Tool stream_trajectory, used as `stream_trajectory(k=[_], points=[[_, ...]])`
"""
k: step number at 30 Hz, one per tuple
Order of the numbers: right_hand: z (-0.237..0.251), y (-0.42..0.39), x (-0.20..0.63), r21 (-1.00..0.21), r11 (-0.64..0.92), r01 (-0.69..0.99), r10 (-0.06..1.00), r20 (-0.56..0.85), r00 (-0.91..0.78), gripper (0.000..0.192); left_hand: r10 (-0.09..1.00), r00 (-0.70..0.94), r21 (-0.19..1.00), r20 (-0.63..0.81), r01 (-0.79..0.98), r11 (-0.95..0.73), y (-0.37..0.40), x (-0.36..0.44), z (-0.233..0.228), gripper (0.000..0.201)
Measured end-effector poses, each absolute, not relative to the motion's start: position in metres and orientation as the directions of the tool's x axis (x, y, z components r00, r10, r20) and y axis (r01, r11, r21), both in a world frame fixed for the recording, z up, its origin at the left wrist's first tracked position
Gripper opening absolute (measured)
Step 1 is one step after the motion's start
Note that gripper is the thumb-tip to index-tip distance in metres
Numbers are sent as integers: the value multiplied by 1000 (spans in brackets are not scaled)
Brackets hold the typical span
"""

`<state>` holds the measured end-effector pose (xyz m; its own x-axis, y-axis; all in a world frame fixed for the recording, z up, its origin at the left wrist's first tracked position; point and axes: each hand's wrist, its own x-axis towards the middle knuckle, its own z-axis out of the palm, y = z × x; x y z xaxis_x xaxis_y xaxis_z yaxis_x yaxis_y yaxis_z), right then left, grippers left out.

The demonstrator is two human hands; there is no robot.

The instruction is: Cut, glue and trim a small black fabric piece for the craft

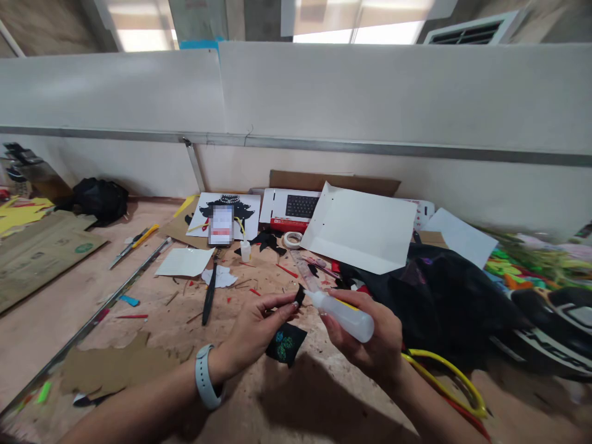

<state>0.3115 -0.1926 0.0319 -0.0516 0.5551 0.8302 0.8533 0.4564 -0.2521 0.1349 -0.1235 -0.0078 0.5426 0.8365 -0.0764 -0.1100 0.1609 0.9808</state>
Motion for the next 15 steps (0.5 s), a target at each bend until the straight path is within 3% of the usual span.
stream_trajectory(k=[6, 15], points=[[33, -193, 310, -288, 489, 824, 574, 817, -55, 15, 834, 543, 972, -95, -130, 195, -120, 136, -8, 37], [24, -190, 311, -195, 469, 862, 522, 848, -92, 19, 826, 551, 960, -120, -148, 238, -123, 135, -9, 45]])
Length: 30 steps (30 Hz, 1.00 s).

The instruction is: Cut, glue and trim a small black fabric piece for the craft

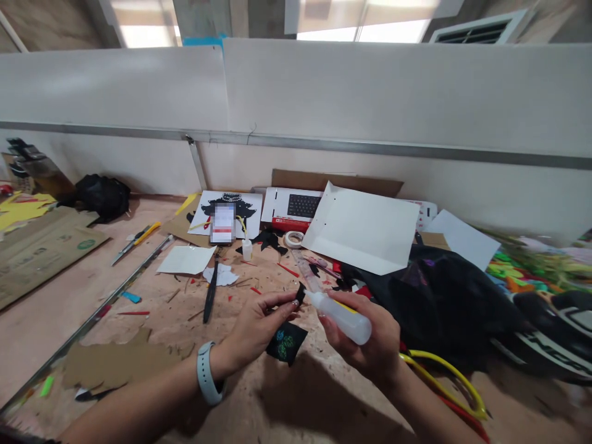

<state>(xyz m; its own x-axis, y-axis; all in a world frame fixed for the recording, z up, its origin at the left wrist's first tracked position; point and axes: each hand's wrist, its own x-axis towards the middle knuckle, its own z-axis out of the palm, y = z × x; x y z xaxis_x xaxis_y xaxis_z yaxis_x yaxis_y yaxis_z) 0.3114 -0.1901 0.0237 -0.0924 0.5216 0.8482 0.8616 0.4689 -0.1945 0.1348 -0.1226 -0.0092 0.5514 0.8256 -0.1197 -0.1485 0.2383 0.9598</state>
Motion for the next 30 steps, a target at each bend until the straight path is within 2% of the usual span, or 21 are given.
stream_trajectory(k=[11, 21, 30], points=[[16, -189, 307, -166, 554, 816, 501, 849, -167, 27, 839, 531, 964, -117, -141, 224, -123, 136, -4, 55], [14, -188, 310, -135, 544, 828, 483, 857, -178, 27, 828, 546, 939, -125, -203, 276, -125, 139, -7, 48], [10, -191, 309, -171, 577, 798, 517, 834, -195, 29, 832, 532, 928, -154, -212, 307, -124, 138, -1, 50]])
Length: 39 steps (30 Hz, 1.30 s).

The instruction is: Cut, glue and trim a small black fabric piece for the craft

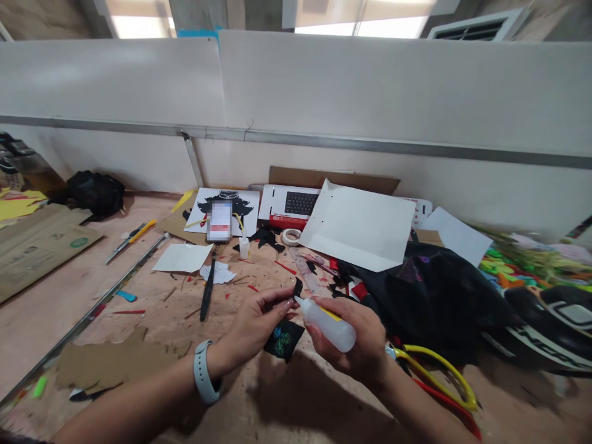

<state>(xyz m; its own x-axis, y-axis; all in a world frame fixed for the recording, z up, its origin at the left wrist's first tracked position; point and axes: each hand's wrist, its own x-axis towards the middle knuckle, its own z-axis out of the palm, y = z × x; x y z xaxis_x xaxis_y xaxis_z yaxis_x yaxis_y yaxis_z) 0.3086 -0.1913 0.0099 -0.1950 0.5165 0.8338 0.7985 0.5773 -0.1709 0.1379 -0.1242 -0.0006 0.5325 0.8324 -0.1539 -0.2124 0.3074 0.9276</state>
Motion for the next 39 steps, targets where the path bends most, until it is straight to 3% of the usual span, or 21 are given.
stream_trajectory(k=[11, 22, 32, 39], points=[[14, -191, 308, -151, 565, 811, 479, 861, -173, 29, 814, 542, 903, -208, -213, 373, -122, 138, 0, 43], [9, -189, 312, -156, 542, 826, 502, 849, -169, 25, 803, 548, 887, -235, -216, 407, -121, 141, -8, 48], [14, -192, 305, -192, 599, 778, 551, 803, -226, 29, 824, 525, 903, -211, -219, 371, -117, 139, -8, 40], [21, -194, 302, -83, 572, 816, 506, 819, -271, 28, 834, 518, 929, -189, -180, 322, -120, 138, -3, 38]])
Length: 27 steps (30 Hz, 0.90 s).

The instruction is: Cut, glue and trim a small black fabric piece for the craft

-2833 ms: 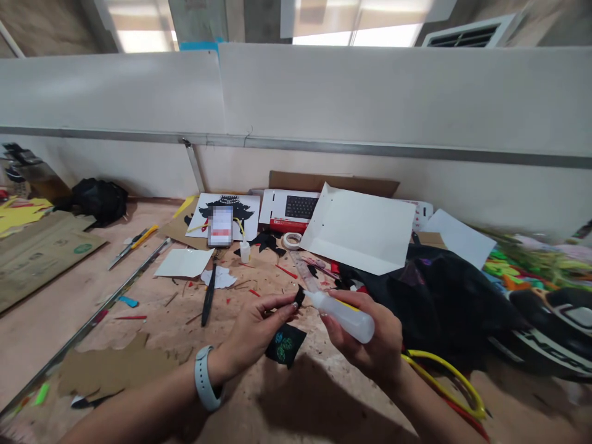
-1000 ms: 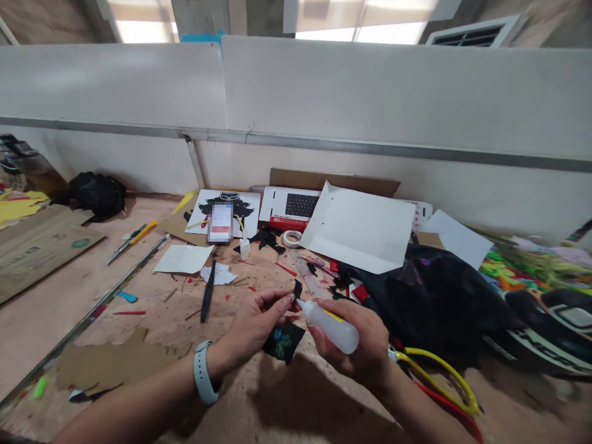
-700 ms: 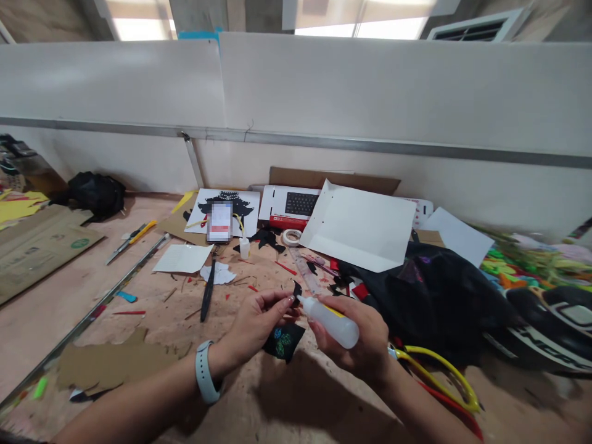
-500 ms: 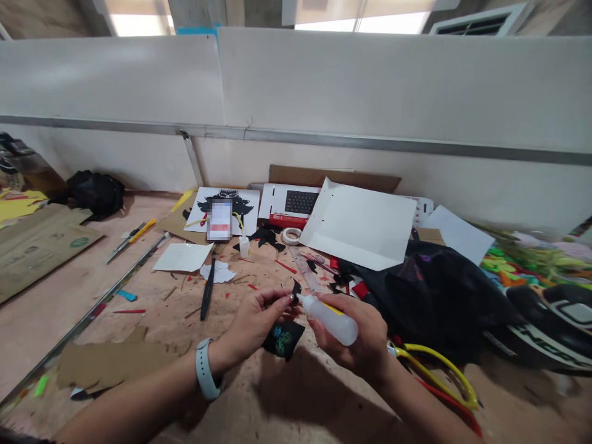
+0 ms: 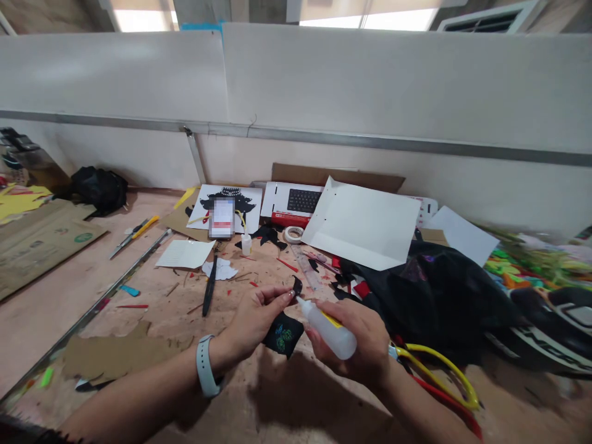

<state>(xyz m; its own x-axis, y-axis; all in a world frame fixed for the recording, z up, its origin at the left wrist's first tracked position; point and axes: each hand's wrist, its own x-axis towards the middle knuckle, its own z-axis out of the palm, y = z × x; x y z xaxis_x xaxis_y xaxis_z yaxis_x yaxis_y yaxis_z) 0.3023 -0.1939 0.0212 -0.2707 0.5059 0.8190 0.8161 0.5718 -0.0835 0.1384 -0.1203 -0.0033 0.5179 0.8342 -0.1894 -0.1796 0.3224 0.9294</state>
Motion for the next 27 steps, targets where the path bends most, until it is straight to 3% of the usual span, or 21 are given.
stream_trajectory(k=[7, 17, 21, 23, 27], points=[[13, -191, 301, 13, 601, 799, 455, 816, -356, 30, 852, 488, 947, -188, -141, 289, -121, 138, -5, 41], [18, -189, 302, -6, 610, 793, 434, 839, -328, 33, 845, 506, 945, -172, -158, 287, -120, 139, -5, 37], [19, -187, 309, 21, 514, 857, 410, 872, -268, 33, 833, 527, 941, -172, -163, 297, -120, 140, -7, 36], [19, -188, 310, -11, 487, 874, 433, 871, -230, 31, 831, 528, 939, -174, -165, 302, -120, 140, -8, 37], [15, -189, 308, -79, 571, 817, 485, 836, -258, 28, 826, 533, 942, -183, -146, 302, -120, 139, -10, 38]])
